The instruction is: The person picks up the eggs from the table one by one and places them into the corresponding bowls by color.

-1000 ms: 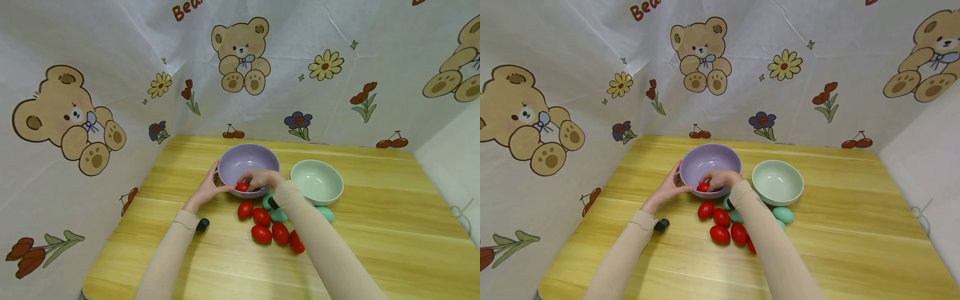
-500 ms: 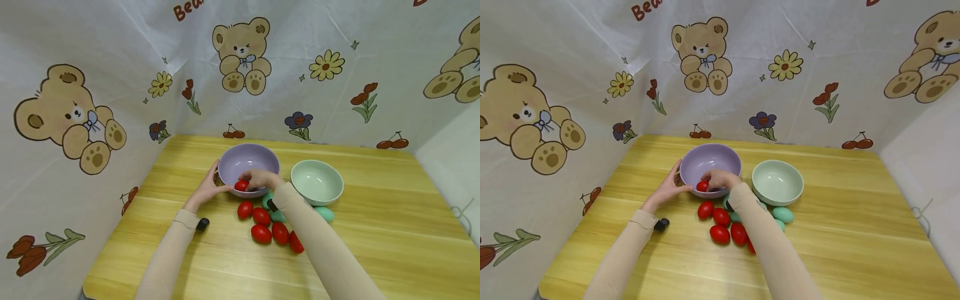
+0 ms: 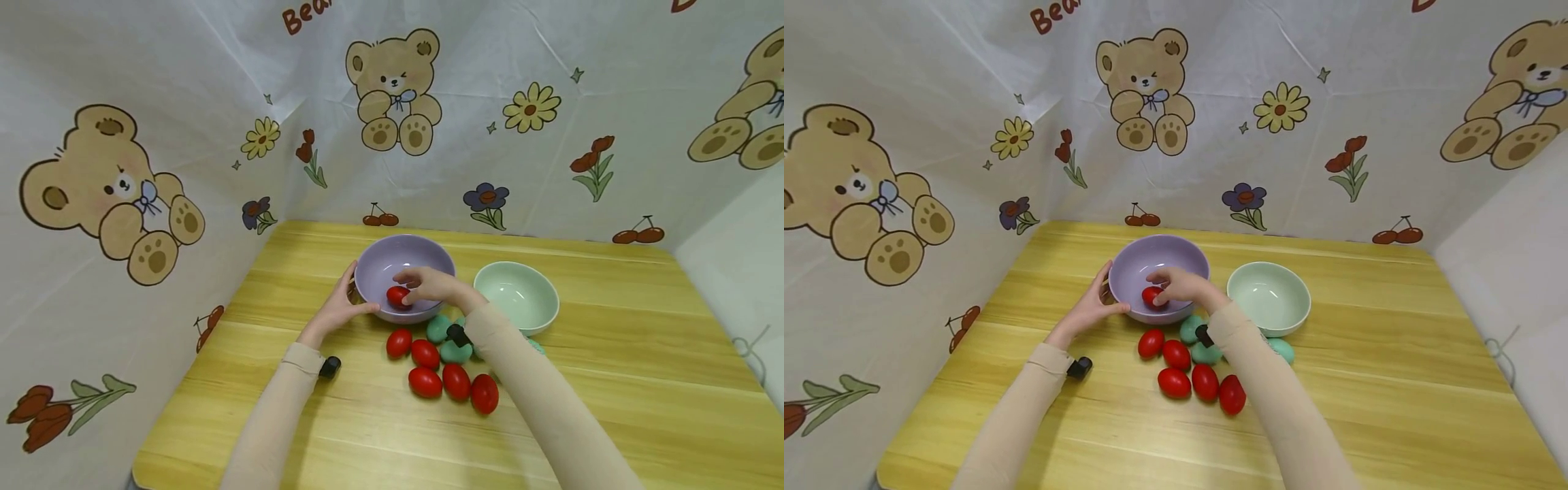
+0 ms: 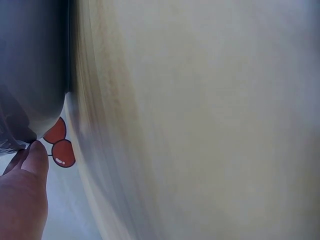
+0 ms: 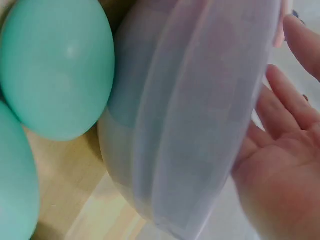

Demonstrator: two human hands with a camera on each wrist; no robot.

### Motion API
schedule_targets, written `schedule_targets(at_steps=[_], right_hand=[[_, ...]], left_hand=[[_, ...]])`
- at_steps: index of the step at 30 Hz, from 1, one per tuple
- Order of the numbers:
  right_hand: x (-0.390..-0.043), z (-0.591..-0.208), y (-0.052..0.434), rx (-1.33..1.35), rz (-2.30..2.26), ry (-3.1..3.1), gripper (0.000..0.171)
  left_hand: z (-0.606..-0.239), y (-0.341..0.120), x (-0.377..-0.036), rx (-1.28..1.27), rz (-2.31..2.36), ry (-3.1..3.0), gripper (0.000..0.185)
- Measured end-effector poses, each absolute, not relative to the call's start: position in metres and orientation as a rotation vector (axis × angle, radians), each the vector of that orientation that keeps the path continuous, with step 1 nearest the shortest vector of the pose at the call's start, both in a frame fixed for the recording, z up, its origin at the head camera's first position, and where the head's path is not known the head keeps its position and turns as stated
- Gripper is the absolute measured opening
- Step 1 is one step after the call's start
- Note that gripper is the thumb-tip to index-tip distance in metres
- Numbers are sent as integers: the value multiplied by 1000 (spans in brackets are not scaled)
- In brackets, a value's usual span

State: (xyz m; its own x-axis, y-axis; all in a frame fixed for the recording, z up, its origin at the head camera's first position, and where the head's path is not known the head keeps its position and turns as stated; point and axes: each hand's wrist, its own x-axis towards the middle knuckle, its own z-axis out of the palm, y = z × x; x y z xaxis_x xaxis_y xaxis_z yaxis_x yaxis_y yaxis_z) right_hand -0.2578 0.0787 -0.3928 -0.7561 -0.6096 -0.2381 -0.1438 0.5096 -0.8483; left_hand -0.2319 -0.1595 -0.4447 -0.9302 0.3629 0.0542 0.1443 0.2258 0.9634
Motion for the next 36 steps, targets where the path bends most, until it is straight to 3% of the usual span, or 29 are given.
schedule_targets(at_steps=[13,24,36], right_hand=[[-222,-388,112,-658,-1686,1982,48],[-179,-385,153,-638,-1695,1996,52],[-140,-400,197,-796,-1590,2058,50]], left_hand=[[-448,-160,-233,474,1820,2294,108],[-447,-159,-234,447,1815,2311,109],[-448,-158,-235,429,1776,2346,109]])
